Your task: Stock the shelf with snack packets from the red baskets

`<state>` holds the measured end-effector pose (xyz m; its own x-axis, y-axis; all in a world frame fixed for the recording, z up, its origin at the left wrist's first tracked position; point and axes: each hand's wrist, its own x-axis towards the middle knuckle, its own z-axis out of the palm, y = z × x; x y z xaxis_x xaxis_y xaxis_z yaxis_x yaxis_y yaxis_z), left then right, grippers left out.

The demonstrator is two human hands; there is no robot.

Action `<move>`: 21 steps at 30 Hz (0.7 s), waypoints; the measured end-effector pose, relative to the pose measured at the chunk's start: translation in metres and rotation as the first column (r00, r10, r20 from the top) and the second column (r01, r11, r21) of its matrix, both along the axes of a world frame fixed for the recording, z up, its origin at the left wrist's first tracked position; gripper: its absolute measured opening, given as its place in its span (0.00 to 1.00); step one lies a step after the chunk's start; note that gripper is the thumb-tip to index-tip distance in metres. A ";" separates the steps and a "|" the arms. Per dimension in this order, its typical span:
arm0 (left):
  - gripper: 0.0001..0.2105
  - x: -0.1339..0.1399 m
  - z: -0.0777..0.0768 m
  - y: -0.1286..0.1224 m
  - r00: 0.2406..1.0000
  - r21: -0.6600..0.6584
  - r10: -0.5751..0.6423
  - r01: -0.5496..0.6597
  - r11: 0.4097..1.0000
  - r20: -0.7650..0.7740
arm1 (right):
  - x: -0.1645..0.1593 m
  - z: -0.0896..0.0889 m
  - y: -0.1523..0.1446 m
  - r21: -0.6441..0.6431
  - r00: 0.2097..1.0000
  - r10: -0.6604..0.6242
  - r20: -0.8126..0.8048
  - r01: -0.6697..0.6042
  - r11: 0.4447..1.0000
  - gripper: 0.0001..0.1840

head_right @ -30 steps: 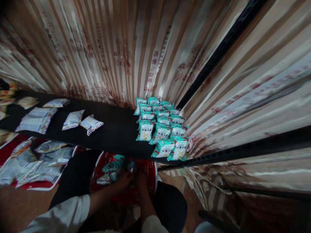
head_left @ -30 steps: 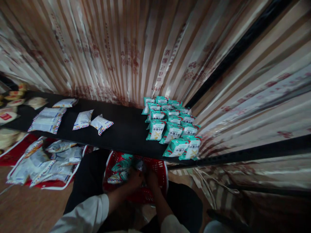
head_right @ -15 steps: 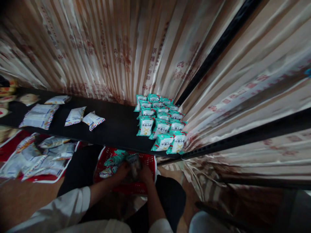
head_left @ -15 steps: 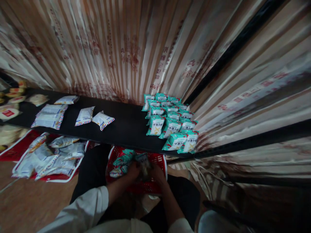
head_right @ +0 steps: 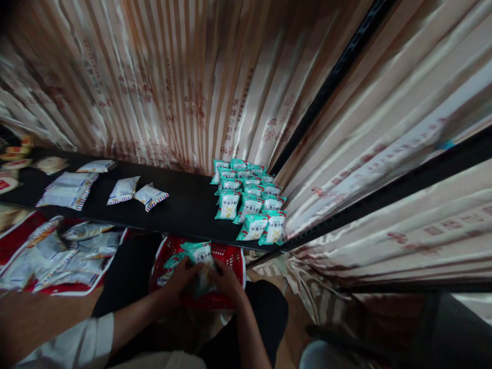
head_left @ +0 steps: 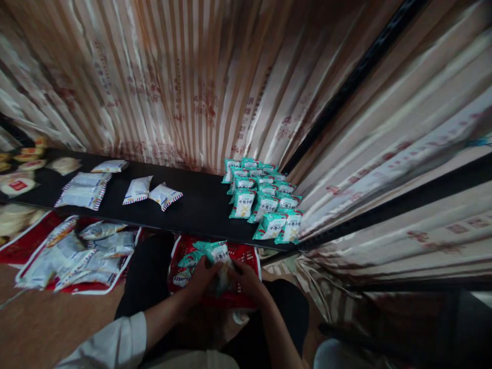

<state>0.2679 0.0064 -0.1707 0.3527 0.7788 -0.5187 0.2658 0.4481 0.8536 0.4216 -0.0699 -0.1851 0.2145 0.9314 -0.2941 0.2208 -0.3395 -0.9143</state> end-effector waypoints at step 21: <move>0.18 0.060 0.066 0.049 0.997 0.534 -0.076 0.066 0.843 -0.003 | -0.019 0.065 0.027 0.505 0.697 -0.526 0.487 0.267 0.821 0.27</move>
<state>0.3281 0.0555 -0.1045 0.4225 0.9060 -0.0242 0.2625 -0.0967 0.9601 0.4030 -0.0427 -0.1201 0.5941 0.7167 0.3652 0.6719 -0.1926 -0.7151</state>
